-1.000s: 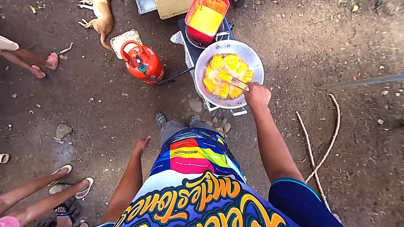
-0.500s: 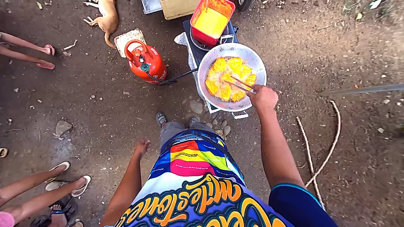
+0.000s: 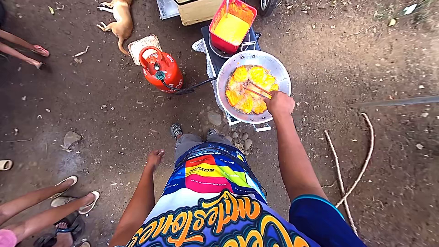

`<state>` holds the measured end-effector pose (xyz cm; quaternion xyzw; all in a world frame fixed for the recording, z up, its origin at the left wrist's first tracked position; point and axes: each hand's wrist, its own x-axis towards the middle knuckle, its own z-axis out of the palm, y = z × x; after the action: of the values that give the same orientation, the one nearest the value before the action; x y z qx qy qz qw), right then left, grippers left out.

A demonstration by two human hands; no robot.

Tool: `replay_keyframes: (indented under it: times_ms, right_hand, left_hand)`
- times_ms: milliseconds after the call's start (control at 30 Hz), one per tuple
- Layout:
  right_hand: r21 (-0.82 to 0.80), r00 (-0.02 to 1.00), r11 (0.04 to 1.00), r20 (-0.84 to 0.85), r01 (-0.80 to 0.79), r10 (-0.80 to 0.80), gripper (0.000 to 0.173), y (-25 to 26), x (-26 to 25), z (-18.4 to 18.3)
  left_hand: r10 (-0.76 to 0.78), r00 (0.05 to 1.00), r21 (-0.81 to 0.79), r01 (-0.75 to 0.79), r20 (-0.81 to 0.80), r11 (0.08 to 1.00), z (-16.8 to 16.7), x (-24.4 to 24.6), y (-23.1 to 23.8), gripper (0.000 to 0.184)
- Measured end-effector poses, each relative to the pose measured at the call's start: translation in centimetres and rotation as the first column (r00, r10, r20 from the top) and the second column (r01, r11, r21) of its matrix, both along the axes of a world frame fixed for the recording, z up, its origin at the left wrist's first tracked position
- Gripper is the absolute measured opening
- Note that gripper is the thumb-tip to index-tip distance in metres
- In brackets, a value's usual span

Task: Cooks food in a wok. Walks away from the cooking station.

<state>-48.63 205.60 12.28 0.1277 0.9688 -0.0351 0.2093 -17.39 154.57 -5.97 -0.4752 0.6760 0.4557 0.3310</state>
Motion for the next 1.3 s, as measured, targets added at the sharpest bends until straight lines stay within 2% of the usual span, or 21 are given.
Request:
replay_keyframes:
  times_ms: [233,367,633,967,1133,1300]
  right_hand:
    - [0.001,1.0,1.0,0.016,-0.011,0.011,0.037,0.1,0.1,0.0]
    - [-0.091,0.997,0.996,-0.069,0.017,-0.023,0.043,-0.1,-0.3,0.2]
    - [-0.145,0.995,0.989,-0.099,-0.029,0.015,0.043,-2.7,-2.6,-1.5]
    - [-0.087,0.998,0.995,-0.048,-0.043,0.039,0.041,-6.1,-4.3,-0.8]
    - [-0.046,0.996,0.999,-0.081,-0.026,0.022,0.04,-5.7,-3.8,-0.1]
    - [-0.022,0.994,0.998,-0.088,0.066,-0.068,0.044,-4.6,-3.3,1.1]
  left_hand:
    - [0.038,0.999,0.009,-0.039,0.034,0.999,0.2,1.3,0.3,0.036]
    - [0.035,0.998,0.002,-0.035,0.052,0.999,0.0,1.1,0.4,0.035]
    - [0.046,0.999,0.017,-0.046,-0.006,0.999,0.4,-0.6,0.7,0.036]
    - [0.034,0.999,0.007,-0.034,0.016,0.999,-0.3,1.0,0.2,0.037]
    - [0.068,0.998,-0.002,-0.068,0.015,0.998,-0.2,1.3,0.3,0.036]
    - [0.062,0.998,0.001,-0.062,0.03,0.998,-0.4,1.1,0.3,0.036]
